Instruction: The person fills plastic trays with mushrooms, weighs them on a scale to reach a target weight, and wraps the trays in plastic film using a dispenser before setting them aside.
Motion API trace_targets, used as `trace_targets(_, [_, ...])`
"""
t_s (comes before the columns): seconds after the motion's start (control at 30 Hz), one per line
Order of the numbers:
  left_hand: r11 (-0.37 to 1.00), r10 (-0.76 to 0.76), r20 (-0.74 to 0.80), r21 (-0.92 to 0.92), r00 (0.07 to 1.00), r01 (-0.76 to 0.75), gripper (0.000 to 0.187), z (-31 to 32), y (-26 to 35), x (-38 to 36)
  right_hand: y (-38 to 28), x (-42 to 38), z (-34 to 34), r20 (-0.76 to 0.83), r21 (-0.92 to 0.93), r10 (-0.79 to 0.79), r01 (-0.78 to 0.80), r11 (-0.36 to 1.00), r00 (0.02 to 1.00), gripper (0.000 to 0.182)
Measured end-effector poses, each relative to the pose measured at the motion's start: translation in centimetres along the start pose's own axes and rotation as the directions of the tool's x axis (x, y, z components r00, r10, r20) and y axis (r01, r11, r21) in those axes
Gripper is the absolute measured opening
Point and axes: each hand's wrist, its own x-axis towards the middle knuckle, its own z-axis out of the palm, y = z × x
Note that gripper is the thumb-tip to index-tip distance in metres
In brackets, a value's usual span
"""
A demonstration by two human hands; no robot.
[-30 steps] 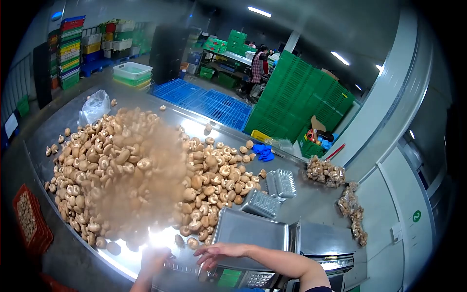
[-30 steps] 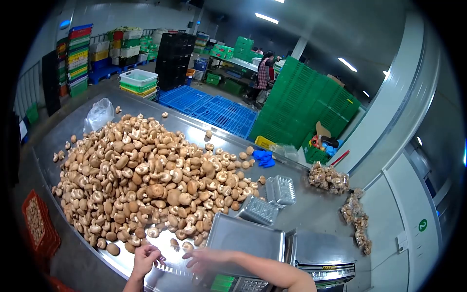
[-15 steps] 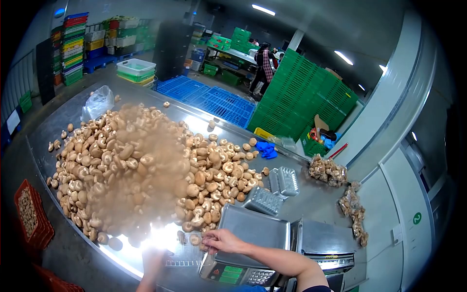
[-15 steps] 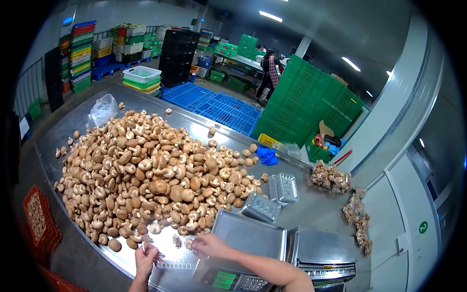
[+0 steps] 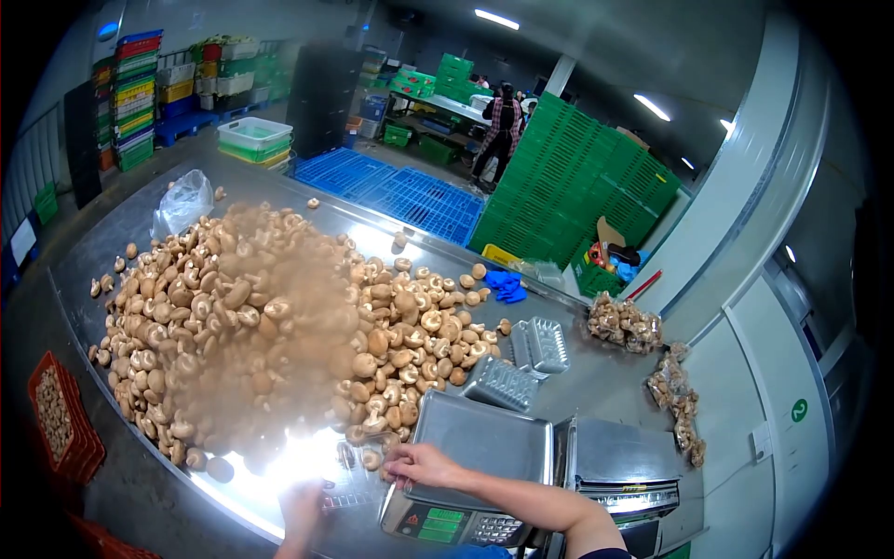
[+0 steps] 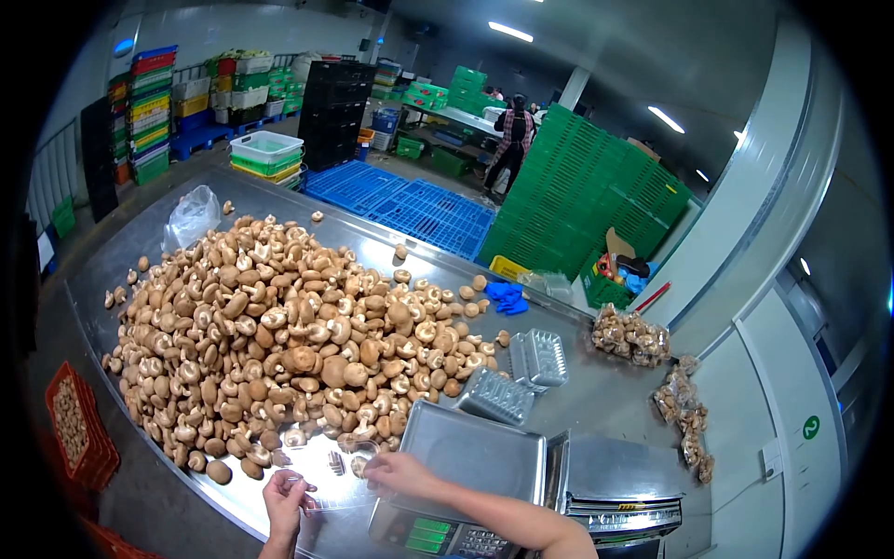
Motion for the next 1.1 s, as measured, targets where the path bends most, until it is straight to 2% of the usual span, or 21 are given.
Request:
trace_targets(0.07, [1.0,0.0,-0.04,-0.005,0.999,0.0,0.015,1.0,1.8,-0.9,-0.1,0.1,0.3,0.022,0.008,0.005,-0.005,1.0,1.0,0.027])
trace_targets(0.13, [0.997,0.023,-0.058,-0.07,0.998,-0.027,0.008,0.6,0.8,-0.3,-0.5,0.0,0.6,0.022,0.014,0.018,-0.019,1.0,1.0,0.026])
trace_targets(0.17, [0.994,0.033,-0.068,-0.102,0.997,-0.04,0.014,0.4,0.5,-0.1,-0.7,0.1,0.7,0.021,0.013,0.02,-0.021,1.0,1.0,0.026])
trace_targets(0.27, [0.989,0.06,-0.083,-0.127,0.995,-0.07,0.014,0.3,0.5,-0.1,-1.0,0.2,0.9,0.027,0.01,0.011,-0.011,1.0,1.0,0.027])
trace_targets(0.33, [0.992,0.115,-0.105,-0.033,0.988,-0.119,0.012,-0.8,-1.4,0.9,-1.4,0.3,0.8,0.036,0.005,-0.023,0.023,1.0,0.999,0.027])
trace_targets(0.4, [0.984,0.164,-0.092,0.081,0.982,-0.156,0.011,-2.1,-3.4,2.1,-0.1,1.2,1.1,-0.022,-0.066,-0.09,0.088,0.994,0.996,0.028])
trace_targets(0.43, [0.996,0.083,-0.065,-0.013,0.994,-0.084,0.037,-2.2,-3.5,2.2,0.3,1.8,0.9,0.006,-0.083,-0.089,0.089,0.993,0.996,0.028])
trace_targets(0.47, [0.995,-0.008,-0.03,-0.096,1.0,0.006,0.065,-2.5,-4.1,1.9,-0.1,1.8,1.1,-0.01,-0.178,-0.097,0.093,0.98,0.995,0.028])
trace_targets(0.53, [0.984,0.02,-0.055,-0.177,0.998,-0.03,0.051,-2.6,-4.5,2.2,-2.2,0.8,1.7,-0.019,-0.125,-0.041,0.038,0.991,0.999,0.028])
trace_targets(0.6, [0.98,-0.017,-0.075,-0.2,0.997,0.002,0.032,-2.5,-4.3,1.5,-1.6,0.9,2.3,-0.028,-0.02,-0.087,0.087,0.996,0.996,0.027])
trace_targets(0.63, [0.965,0.124,-0.146,-0.213,0.981,-0.154,0.01,-1.3,-1.6,0.8,-1.3,0.9,2.5,-0.034,0.031,-0.108,0.109,0.994,0.994,0.027])
trace_targets(0.73, [0.985,0.101,-0.2,-0.121,0.975,-0.127,0.006,-0.7,0.5,-0.9,-1.1,0.6,3.3,-0.042,0.077,-0.094,0.097,0.992,0.995,0.027])
trace_targets(0.77, [0.981,0.116,-0.175,-0.136,0.978,-0.14,0.009,-1.5,-1.1,-0.3,-1.0,0.4,3.7,-0.041,0.082,-0.074,0.077,0.994,0.996,0.028])
trace_targets(0.97, [0.997,0.066,-0.175,-0.032,0.982,-0.072,0.008,-3.0,-2.3,-0.5,-0.1,0.3,4.7,-0.023,0.113,-0.049,0.051,0.992,0.999,0.028])
trace_targets(1.1, [0.989,0.045,-0.2,-0.128,0.979,-0.072,0.008,-2.5,-1.1,-1.3,-0.6,0.3,5.1,-0.027,0.13,-0.046,0.049,0.99,0.999,0.029])
